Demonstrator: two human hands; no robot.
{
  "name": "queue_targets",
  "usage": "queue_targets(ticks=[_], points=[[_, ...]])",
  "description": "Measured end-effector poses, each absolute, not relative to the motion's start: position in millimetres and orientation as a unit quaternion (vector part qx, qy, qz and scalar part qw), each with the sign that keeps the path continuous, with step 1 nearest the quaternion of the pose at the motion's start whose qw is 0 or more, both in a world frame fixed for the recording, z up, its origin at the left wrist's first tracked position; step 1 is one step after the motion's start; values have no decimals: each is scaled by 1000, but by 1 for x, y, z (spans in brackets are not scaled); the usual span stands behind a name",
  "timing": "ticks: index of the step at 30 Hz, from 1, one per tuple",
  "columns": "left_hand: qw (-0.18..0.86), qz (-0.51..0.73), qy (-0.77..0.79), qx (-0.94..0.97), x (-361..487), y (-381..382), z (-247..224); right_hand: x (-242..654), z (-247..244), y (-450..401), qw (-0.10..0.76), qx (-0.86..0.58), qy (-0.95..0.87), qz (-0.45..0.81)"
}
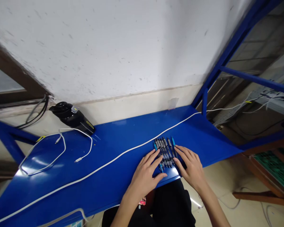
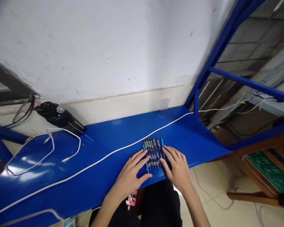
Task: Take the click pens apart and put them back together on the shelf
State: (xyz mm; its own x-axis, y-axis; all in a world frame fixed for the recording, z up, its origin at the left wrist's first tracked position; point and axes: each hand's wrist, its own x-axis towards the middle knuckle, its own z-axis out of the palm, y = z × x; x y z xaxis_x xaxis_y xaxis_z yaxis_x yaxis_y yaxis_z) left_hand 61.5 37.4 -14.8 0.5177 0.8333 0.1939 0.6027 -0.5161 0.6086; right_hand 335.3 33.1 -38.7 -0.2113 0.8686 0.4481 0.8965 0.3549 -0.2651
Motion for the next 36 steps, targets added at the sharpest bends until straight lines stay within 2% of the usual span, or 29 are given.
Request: queue_targets(ticks=[10, 36], points=[[239, 265, 419, 835, 61, 35, -17, 335, -38, 32, 303, -533, -789, -21], [218, 282, 398, 845, 60, 30, -16, 334, -42, 30, 269, -555, -785, -58]])
